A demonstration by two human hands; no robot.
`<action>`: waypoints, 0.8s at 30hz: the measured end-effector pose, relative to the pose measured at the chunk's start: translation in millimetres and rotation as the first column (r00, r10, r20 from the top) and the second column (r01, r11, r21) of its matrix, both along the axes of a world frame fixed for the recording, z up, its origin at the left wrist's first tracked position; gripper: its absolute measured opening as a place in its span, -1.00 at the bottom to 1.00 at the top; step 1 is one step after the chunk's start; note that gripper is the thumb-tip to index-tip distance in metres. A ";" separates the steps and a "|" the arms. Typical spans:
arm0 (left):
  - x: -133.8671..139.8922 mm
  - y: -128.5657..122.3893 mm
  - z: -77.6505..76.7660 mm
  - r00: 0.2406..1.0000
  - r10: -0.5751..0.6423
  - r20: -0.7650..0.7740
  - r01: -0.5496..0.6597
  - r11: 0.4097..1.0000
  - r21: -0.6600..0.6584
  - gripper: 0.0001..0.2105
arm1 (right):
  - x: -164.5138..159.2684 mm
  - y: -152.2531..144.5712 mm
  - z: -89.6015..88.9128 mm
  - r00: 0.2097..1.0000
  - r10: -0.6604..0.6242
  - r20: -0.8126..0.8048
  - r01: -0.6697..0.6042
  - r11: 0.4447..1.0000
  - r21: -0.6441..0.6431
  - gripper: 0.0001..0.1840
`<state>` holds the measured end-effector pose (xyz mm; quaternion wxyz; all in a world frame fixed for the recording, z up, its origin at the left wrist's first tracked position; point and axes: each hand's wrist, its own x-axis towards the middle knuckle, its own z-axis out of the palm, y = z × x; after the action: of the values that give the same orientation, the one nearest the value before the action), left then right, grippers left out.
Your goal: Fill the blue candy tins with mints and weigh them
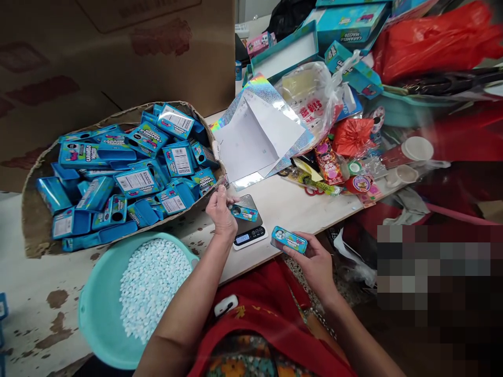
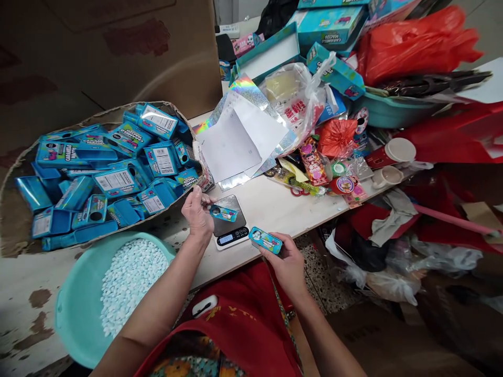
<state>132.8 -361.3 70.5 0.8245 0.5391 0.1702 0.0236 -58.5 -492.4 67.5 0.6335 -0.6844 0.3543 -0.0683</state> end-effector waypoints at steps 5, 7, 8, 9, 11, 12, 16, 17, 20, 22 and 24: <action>-0.1 0.9 -1.2 1.000 -0.006 0.013 0.006 1.000 -0.023 -0.62 | -1.0 1.2 -5.5 1.000 -0.015 -0.009 0.015 1.000 0.001 -0.50; -0.4 1.2 -0.8 1.000 -0.012 0.013 0.012 0.998 -0.055 -0.63 | -0.7 2.2 -6.8 1.000 -0.022 -0.006 0.022 1.000 0.002 -0.50; -0.5 1.6 0.2 1.000 -0.013 0.010 0.013 0.997 -0.075 -0.64 | -0.6 2.7 -7.1 1.000 -0.024 -0.004 0.024 1.000 0.002 -0.50; -0.7 2.3 1.9 1.000 -0.016 0.006 0.017 0.995 -0.097 -0.65 | -0.5 3.0 -7.0 1.000 -0.026 -0.002 0.026 1.000 0.001 -0.50; -0.9 5.5 7.7 1.000 -0.028 -0.007 0.026 0.989 -0.144 -0.66 | -0.6 2.9 -6.4 1.000 -0.029 -0.005 0.029 1.000 -0.003 -0.49; -0.9 8.6 11.7 0.999 -0.037 -0.017 0.034 0.985 -0.170 -0.66 | -0.8 2.6 -5.9 0.999 -0.032 -0.008 0.032 0.999 -0.006 -0.48; -2.4 35.4 28.0 0.982 -0.123 -0.140 0.074 0.947 -0.312 -0.66 | -3.1 -0.3 -6.0 0.999 -0.044 -0.013 0.043 0.999 -0.031 -0.48; -3.9 45.4 30.4 0.970 -0.150 -0.190 0.077 0.935 -0.345 -0.66 | -3.9 -1.0 -6.8 0.999 -0.046 -0.011 0.046 0.998 -0.040 -0.48; -14.1 79.0 29.8 0.933 -0.195 -0.302 0.088 0.939 -0.333 -0.74 | -5.9 -1.9 -10.4 0.998 -0.061 -0.001 0.061 0.997 -0.056 -0.46; -25.3 99.9 23.4 0.917 -0.211 -0.339 0.140 0.965 -0.222 -0.76 | -6.9 -1.3 -12.7 0.997 -0.072 0.006 0.072 0.996 -0.052 -0.44; -37.6 116.6 14.7 0.895 -0.237 -0.379 0.221 0.972 -0.085 -0.72 | -7.7 0.0 -14.2 0.997 -0.071 0.010 0.072 0.996 -0.044 -0.43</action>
<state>95.1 -244.8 85.1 0.7823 0.5330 0.2650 -0.1836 -66.3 -492.4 53.2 0.6168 -0.6850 0.3742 -0.1019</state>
